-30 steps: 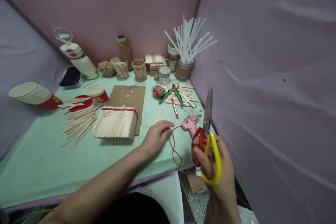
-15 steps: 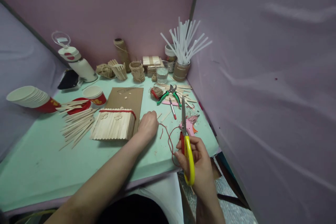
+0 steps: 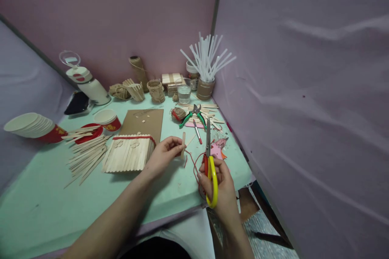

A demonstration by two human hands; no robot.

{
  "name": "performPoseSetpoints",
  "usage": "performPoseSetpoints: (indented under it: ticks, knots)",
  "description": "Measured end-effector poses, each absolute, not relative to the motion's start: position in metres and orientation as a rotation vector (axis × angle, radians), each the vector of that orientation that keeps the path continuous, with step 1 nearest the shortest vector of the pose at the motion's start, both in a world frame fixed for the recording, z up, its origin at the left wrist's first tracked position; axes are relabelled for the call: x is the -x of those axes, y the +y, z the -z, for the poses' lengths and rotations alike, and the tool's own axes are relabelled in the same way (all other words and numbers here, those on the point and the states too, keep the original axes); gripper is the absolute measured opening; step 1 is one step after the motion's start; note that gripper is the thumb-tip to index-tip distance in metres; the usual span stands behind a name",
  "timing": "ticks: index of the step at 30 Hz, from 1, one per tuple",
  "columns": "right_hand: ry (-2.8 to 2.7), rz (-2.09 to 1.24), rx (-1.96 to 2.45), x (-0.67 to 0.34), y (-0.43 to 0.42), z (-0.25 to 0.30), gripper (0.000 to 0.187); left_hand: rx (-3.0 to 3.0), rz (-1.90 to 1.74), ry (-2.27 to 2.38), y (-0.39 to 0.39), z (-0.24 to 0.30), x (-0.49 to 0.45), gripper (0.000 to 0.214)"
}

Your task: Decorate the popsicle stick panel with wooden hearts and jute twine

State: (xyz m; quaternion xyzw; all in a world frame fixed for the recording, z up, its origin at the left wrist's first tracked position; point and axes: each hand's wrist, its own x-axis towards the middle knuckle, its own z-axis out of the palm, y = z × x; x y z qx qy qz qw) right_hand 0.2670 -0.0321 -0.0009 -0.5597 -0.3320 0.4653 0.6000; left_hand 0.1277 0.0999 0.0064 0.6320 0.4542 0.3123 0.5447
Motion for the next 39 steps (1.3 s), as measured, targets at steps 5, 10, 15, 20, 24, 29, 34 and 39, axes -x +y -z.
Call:
performPoseSetpoints:
  ticks: [5, 10, 15, 20, 24, 29, 34, 39]
  knots:
    - [-0.803, -1.098, 1.303, -0.263, -0.029, 0.004, 0.034, -1.155, -0.802, 0.936, 0.091, -0.004, -0.121, 0.025]
    - [-0.794, -1.053, 1.344, -0.259, -0.028, -0.001, 0.035, -1.632, -0.762, 1.157, 0.084, 0.005, -0.114, 0.019]
    - [-0.810, -1.029, 1.393, -0.258, -0.031, -0.003, 0.034, -2.058, -0.653, 1.375, 0.077, 0.018, -0.110, 0.025]
    - [-0.807, -1.013, 1.405, -0.256, -0.033, -0.003, 0.034, -2.107, -0.692, 1.475, 0.083, 0.024, -0.112, 0.026]
    - [-0.811, -1.004, 1.402, -0.256, -0.033, -0.001, 0.033, -2.165, -0.738, 1.521, 0.092, 0.021, -0.119, 0.029]
    - [-0.837, -0.970, 1.418, -0.254, -0.036, -0.003, 0.034, -2.243, -0.759, 1.415, 0.082, 0.017, -0.127, 0.030]
    - [-0.886, -0.566, 1.418, -0.245, -0.042, -0.017, 0.039, -2.284, -0.932, 0.991, 0.044, 0.010, -0.109, 0.019]
    - [-1.062, -0.888, 1.503, -0.230, -0.033, -0.015, 0.032, -2.186, -1.276, 0.855, 0.015, -0.011, -0.058, 0.017]
